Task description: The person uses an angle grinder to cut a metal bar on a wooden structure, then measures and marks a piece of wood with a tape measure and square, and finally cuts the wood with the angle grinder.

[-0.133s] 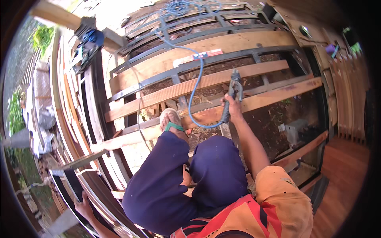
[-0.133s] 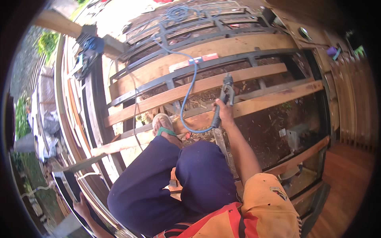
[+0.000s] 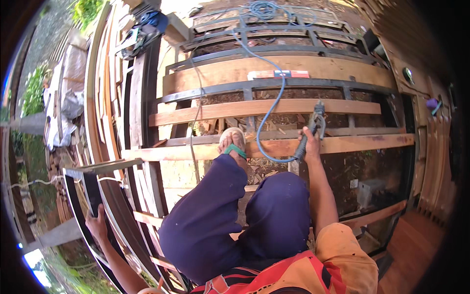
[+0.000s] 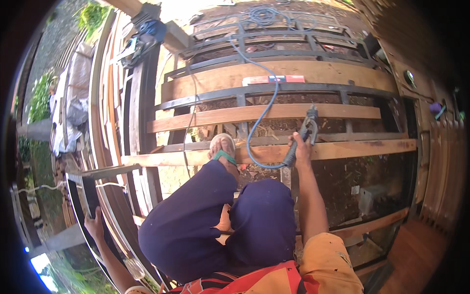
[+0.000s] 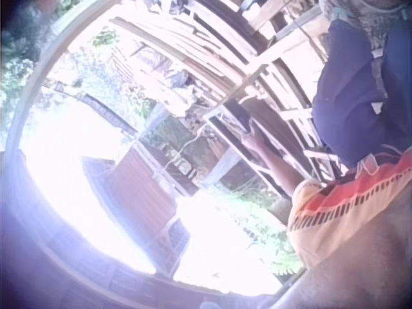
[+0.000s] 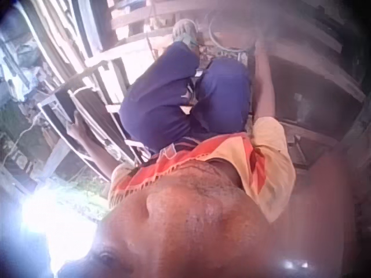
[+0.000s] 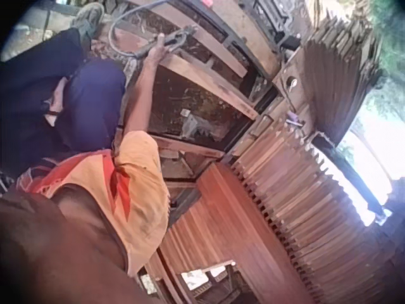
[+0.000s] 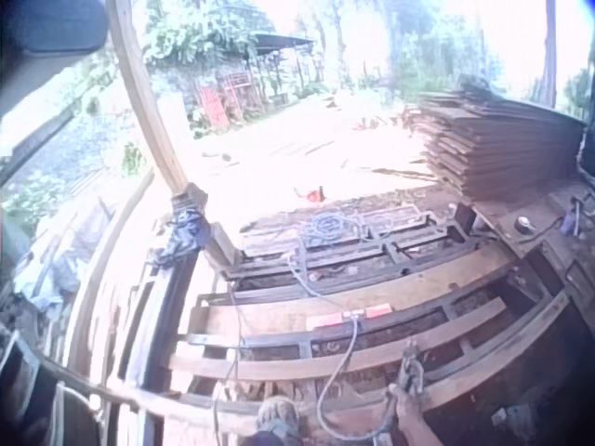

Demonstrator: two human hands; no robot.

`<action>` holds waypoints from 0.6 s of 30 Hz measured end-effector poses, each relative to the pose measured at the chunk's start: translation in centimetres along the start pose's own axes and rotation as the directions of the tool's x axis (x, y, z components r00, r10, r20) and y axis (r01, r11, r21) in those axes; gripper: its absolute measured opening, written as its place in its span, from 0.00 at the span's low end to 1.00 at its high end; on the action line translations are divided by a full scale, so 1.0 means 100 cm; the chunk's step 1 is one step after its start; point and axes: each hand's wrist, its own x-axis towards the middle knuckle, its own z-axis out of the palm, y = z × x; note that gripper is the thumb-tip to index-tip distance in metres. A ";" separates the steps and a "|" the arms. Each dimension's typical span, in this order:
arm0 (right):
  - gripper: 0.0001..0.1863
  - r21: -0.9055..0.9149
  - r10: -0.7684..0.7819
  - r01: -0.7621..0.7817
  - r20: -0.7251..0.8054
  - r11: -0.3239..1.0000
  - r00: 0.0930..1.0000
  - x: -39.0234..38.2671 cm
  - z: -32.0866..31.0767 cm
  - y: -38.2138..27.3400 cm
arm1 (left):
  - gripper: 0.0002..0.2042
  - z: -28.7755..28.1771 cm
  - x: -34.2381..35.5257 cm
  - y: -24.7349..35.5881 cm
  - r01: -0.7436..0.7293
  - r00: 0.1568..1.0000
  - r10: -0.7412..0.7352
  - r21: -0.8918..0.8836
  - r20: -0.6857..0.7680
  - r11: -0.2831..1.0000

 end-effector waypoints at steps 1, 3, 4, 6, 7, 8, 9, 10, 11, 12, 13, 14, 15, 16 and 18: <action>0.13 0.011 -0.125 0.125 0.019 0.992 0.992 0.002 0.012 0.000 | 0.38 0.003 0.010 -0.027 -0.023 0.998 0.022 -0.008 -0.050 1.000; 0.12 -0.003 -0.149 0.149 0.038 0.989 0.988 0.003 0.000 -0.004 | 0.40 0.002 0.001 0.023 0.062 0.997 -0.060 -0.038 0.046 0.997; 0.14 0.027 -0.104 0.102 0.065 0.994 0.992 0.008 0.004 0.006 | 0.36 0.008 -0.001 -0.029 -0.138 0.962 0.174 0.174 -0.211 0.975; 0.17 0.104 -0.064 0.060 0.031 0.993 0.997 0.010 0.009 -0.011 | 0.33 0.002 -0.004 0.015 -0.036 0.997 0.034 -0.026 -0.071 0.999; 0.18 0.139 -0.039 0.030 0.062 0.990 0.997 0.014 0.016 -0.023 | 0.33 -0.006 -0.004 0.025 0.001 0.999 -0.002 -0.035 -0.033 0.999; 0.18 0.172 -0.013 -0.002 0.090 0.985 0.996 0.019 0.022 -0.036 | 0.33 -0.013 -0.002 0.032 0.036 0.999 -0.036 -0.045 0.010 0.998; 0.18 0.176 -0.011 -0.012 0.129 0.984 0.992 0.029 0.029 -0.050 | 0.33 -0.014 0.001 0.036 0.067 0.996 -0.063 -0.058 0.057 0.996; 0.13 0.172 0.018 -0.049 0.173 0.984 0.985 0.043 0.036 -0.068 | 0.33 -0.011 0.002 0.038 0.065 0.998 -0.065 -0.011 0.023 0.998; 0.12 0.101 0.013 -0.031 0.170 0.994 0.985 0.044 0.058 -0.093 | 0.34 -0.007 -0.002 0.035 0.064 0.998 -0.064 0.042 0.007 0.997; 0.12 -0.013 0.002 0.001 0.201 1.000 0.980 0.047 0.079 -0.118 | 0.34 -0.001 -0.006 0.030 0.055 0.998 -0.056 0.087 0.009 0.995; 0.12 -0.125 -0.009 0.040 0.233 0.991 0.972 0.057 0.101 -0.141 | 0.36 0.002 -0.012 0.015 0.115 0.992 -0.118 0.084 0.038 0.990; 0.13 -0.158 0.004 0.040 0.266 0.987 0.964 0.069 0.127 -0.162 | 0.38 0.006 -0.023 -0.001 0.174 0.981 -0.180 0.078 0.075 0.982; 0.13 -0.195 0.023 0.036 0.288 0.980 0.957 0.078 0.151 -0.180 | 0.38 0.009 -0.035 -0.007 0.182 0.977 -0.196 0.150 0.079 0.972; 0.12 -0.173 0.033 0.015 0.272 0.985 0.962 0.085 0.179 -0.199 | 0.38 0.009 -0.035 -0.007 0.188 0.976 -0.207 0.221 0.069 0.957; 0.11 -0.103 0.075 -0.047 0.283 0.994 0.956 0.097 0.227 -0.229 | 0.36 -0.004 -0.017 0.032 0.262 0.914 -0.321 0.244 0.248 0.934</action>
